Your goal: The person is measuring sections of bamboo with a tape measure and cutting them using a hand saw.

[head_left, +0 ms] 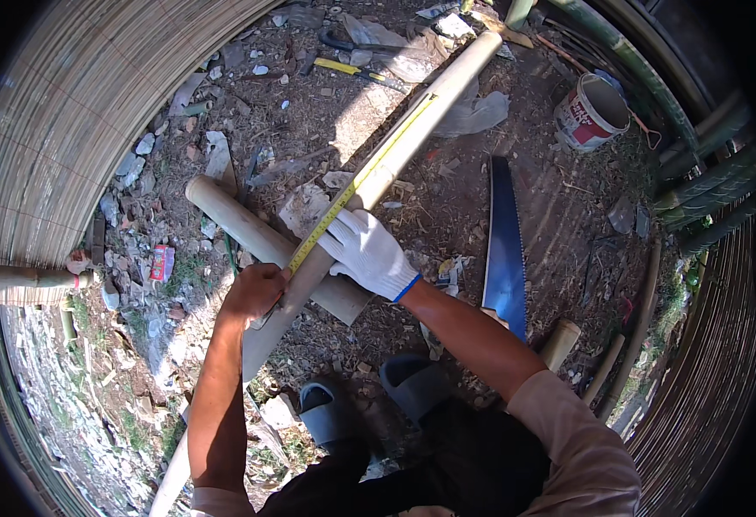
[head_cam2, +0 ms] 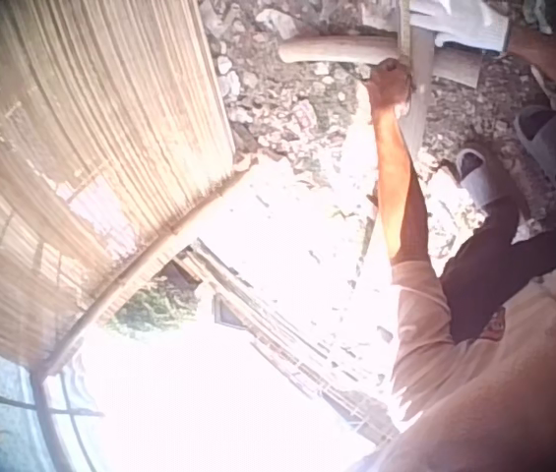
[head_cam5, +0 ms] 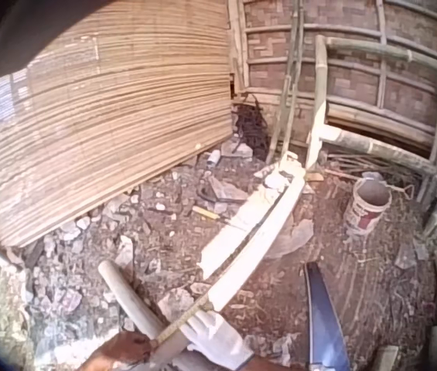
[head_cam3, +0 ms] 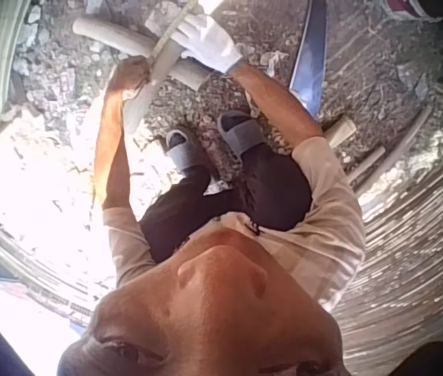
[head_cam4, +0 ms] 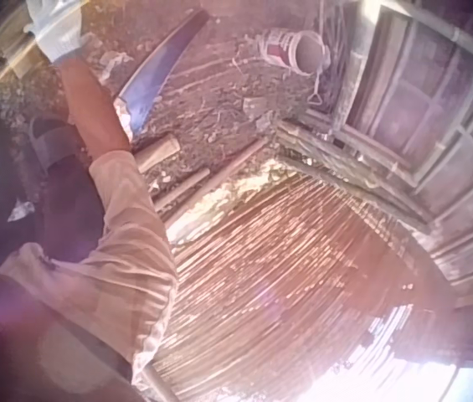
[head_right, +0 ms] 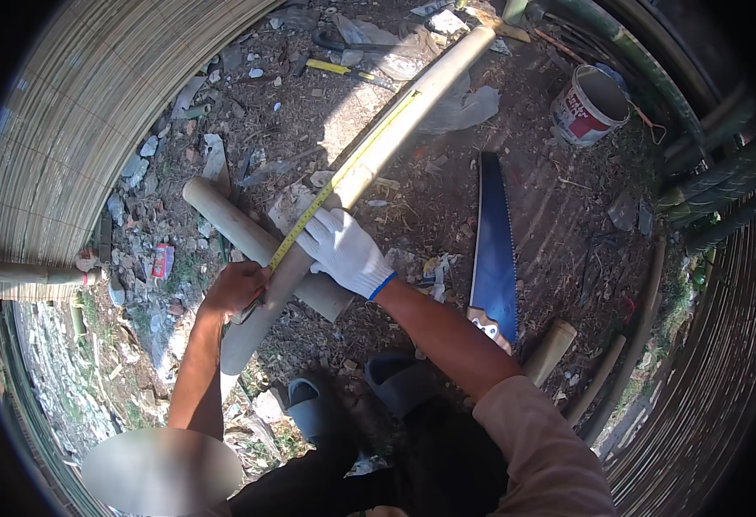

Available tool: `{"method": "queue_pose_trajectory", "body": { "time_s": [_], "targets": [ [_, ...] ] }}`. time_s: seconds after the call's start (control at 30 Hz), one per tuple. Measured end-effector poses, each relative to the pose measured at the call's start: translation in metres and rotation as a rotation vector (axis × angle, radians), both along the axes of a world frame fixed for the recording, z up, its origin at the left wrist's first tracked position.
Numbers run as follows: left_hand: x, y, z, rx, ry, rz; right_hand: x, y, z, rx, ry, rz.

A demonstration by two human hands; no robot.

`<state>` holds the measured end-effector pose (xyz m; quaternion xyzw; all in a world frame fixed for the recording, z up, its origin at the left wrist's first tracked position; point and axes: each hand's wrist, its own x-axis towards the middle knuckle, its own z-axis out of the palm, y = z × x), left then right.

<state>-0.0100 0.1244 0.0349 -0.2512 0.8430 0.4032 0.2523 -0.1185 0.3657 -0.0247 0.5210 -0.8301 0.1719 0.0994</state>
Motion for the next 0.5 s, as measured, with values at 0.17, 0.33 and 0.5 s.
{"method": "queue_pose_trajectory", "body": {
  "time_s": [0.17,0.33,0.5],
  "targets": [
    [0.000,0.008,0.010,-0.107,-0.019,-0.015,0.011,0.021,0.017,-0.172,-0.129,-0.172],
    [0.006,0.025,0.016,-0.237,-0.024,-0.020,-0.042,0.019,0.029,-0.600,-0.044,-0.305],
    [0.005,0.027,0.024,-0.260,-0.066,-0.041,-0.086,0.016,0.019,-0.472,0.168,-0.200]
  ]
}}
